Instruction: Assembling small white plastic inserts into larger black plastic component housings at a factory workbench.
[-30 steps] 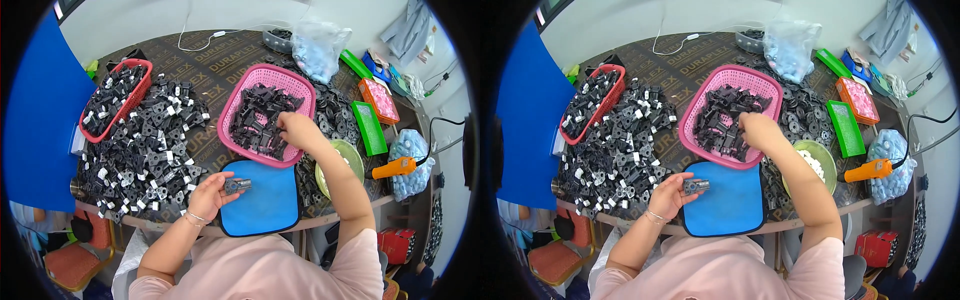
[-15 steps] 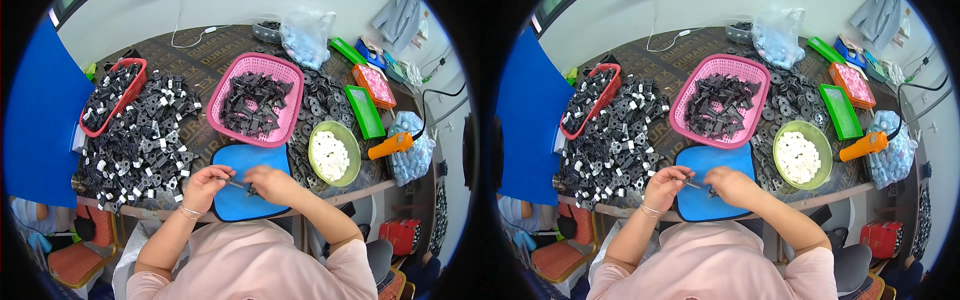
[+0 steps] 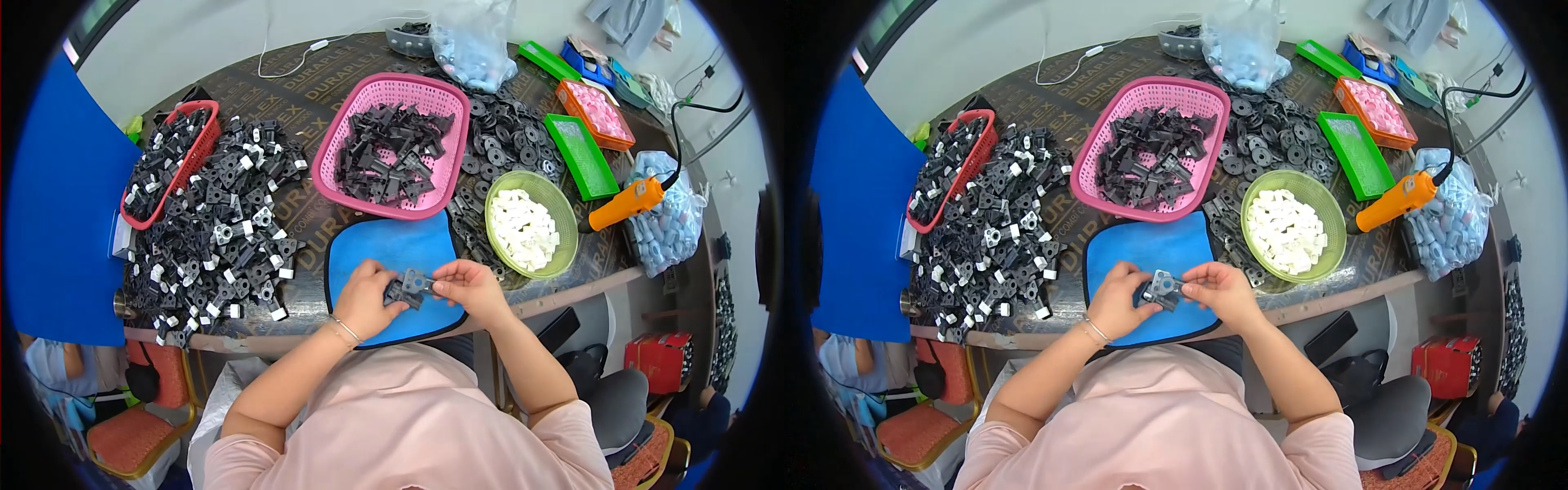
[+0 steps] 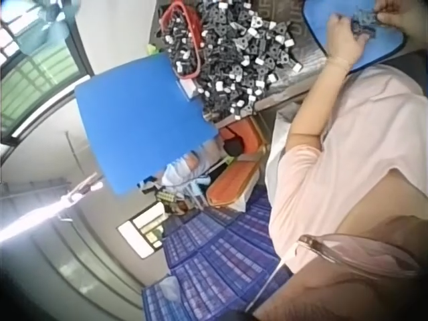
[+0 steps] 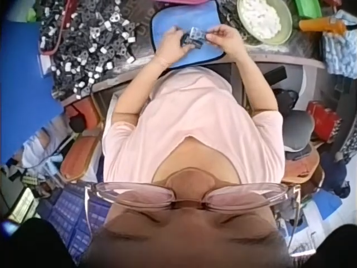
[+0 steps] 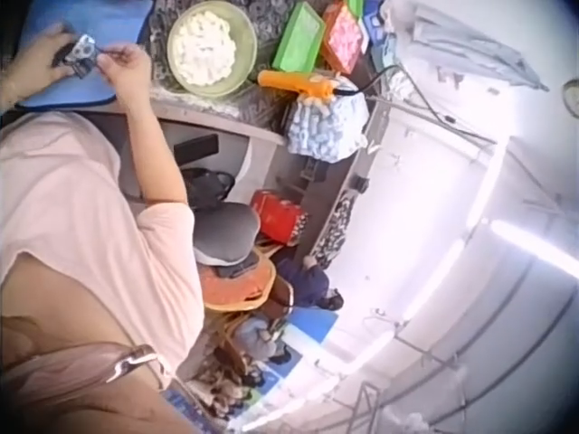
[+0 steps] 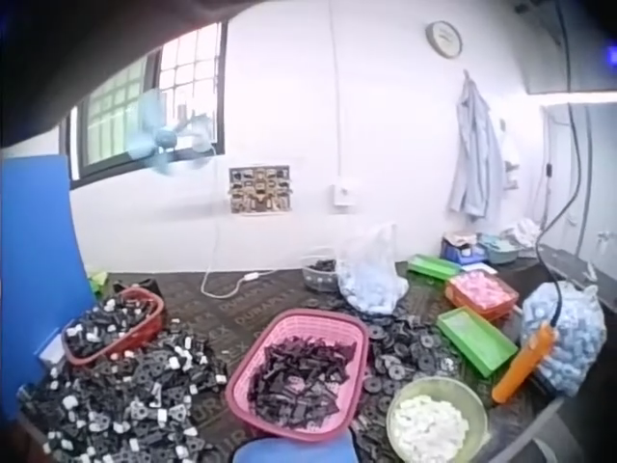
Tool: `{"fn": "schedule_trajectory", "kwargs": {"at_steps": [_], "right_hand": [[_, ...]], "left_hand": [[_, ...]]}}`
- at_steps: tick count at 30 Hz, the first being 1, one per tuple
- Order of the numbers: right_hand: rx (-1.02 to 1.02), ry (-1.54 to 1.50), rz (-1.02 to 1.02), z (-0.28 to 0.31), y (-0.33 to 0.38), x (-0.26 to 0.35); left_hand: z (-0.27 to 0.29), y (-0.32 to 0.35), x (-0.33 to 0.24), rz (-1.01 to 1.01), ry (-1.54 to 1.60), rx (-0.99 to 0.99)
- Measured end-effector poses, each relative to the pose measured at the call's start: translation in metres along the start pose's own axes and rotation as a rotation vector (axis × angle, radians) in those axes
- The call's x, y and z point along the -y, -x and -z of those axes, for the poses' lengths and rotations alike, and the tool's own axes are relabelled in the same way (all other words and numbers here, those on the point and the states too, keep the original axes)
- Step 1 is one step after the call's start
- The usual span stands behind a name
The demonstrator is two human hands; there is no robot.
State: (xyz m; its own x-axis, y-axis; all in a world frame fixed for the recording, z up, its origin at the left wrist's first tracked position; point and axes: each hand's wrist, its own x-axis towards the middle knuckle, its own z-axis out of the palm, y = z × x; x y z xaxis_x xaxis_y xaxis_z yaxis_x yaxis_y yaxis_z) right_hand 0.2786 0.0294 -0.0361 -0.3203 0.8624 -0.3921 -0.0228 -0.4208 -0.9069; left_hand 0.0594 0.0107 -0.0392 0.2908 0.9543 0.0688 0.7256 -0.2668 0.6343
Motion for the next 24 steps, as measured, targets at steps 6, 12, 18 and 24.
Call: {"fn": "schedule_trajectory", "kwargs": {"at_steps": [6, 12, 18, 24], "right_hand": [[0.012, -0.022, 0.028, -0.008, 0.006, -0.011], [0.008, -0.071, 0.103, -0.02, 0.002, -0.005], [-0.017, -0.091, 0.15, -0.022, -0.001, -0.007], [-0.061, 0.034, 0.167, -0.027, -0.004, -0.007]], "left_hand": [[0.0, -0.007, -0.008, 0.219, 0.362, 0.076], [-0.005, -0.003, -0.001, 0.235, 1.071, 0.126], [0.003, 0.0, 0.0, 0.396, 1.281, 0.088], [0.009, 0.007, -0.009, 0.368, 1.448, 0.172]]}}
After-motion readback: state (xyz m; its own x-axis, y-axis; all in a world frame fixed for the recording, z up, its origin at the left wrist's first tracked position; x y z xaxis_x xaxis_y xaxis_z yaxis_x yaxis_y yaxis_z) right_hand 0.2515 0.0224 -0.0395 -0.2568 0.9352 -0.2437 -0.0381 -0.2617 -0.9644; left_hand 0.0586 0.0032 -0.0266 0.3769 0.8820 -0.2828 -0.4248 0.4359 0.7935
